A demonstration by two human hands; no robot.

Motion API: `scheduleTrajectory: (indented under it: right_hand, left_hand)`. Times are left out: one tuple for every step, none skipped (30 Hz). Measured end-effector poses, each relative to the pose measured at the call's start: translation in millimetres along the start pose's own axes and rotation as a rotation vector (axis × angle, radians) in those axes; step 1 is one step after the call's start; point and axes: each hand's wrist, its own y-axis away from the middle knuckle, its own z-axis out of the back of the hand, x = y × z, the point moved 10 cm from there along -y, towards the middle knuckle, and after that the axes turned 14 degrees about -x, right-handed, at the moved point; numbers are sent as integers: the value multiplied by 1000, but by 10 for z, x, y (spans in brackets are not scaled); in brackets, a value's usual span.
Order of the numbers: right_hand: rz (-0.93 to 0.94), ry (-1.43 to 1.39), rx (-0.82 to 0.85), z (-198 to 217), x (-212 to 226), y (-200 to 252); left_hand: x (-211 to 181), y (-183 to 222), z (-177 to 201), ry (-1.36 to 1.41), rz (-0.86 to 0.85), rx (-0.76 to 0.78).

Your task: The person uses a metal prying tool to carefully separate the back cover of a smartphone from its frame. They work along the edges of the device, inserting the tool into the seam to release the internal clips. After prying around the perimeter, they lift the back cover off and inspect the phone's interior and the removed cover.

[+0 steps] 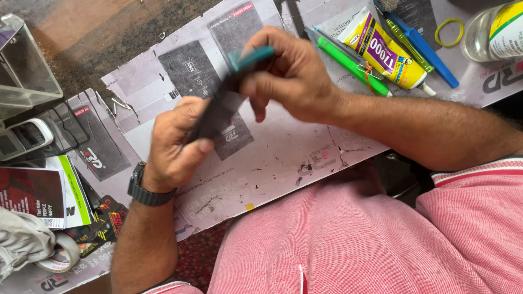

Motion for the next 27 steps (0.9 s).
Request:
scheduleTrajectory:
  right_hand:
    - [-42,-76,-36,51,-63,-22]
    - [-84,-153,-73,95,-134,-37]
    - [-126,-229,-107,134,-206,-52]
    - [-133,-250,-110,148,-243,-63]
    - [-140,-270,-112,161,-271,-73]
    - [-148,-290,-114,171,-288,-81]
    - [-171,-313,-128,187,-310,-83]
    - [-195,-336,-142,198,-324,-81]
    - [-221,-358,-156,203,-335,-84]
    - [-248,-377,-181,218,-348,-100]
    - [-276,-397,-208,234,-366,-112]
    - [-305,-416,-235,249,-384,-117]
    - [-318,-408,-246,251,-388,-114]
    - [-331,-400,-257,258,-391,-108]
    - [-345,-393,-267,261,-400,-102]
    - [-339,-381,-259,257,-390,-101]
    - [-333,-369,-251,258,-380,-97]
    - [-327,-357,-244,255,-376,-96]
    - [-316,-356,-231,249,-367,-100]
    - [-304,-356,-219,241,-361,-103]
    - [-293,-355,-208,235,-356,-103]
    - [-274,-341,-208,242,-348,-98]
    - [-253,-327,-205,247,-337,-91]
    - [-233,-314,-202,255,-329,-93]
    - [-201,-306,-177,252,-303,-102]
    - [-168,-298,-152,254,-274,-106]
    - [-144,-283,-139,259,-261,-107]
  left_hand:
    - [64,33,44,146,94,-23]
    - [130,60,77,292,188,-45]
    - [130,61,127,277,169,-73]
    - [129,53,178,261,149,-100]
    - [124,46,228,247,129,-129]
    - [105,42,250,274,115,-131]
    - [82,36,268,301,100,-133]
    - [50,32,279,326,83,-133]
    - [16,16,292,349,60,-131]
    - [-24,8,300,368,36,-127]
    - [-57,4,292,388,14,-123]
    - [-57,0,280,375,10,-132]
    - [-55,2,274,360,8,-143]
    - [-33,2,266,357,23,-152]
    - [-10,7,263,353,39,-162]
    - [33,7,257,360,72,-170]
    - [55,17,266,363,89,-179]
    - [79,26,274,367,106,-188]
    - [84,30,289,369,103,-198]
    - [88,32,303,372,101,-205]
    - [93,39,312,376,101,-215]
    - [97,43,321,382,101,-223]
    - [99,43,334,387,99,-231]
    - [75,36,356,342,60,-246]
    - [50,26,373,297,21,-261]
    - [20,22,386,252,-17,-275]
    - [-16,25,399,180,-58,-295]
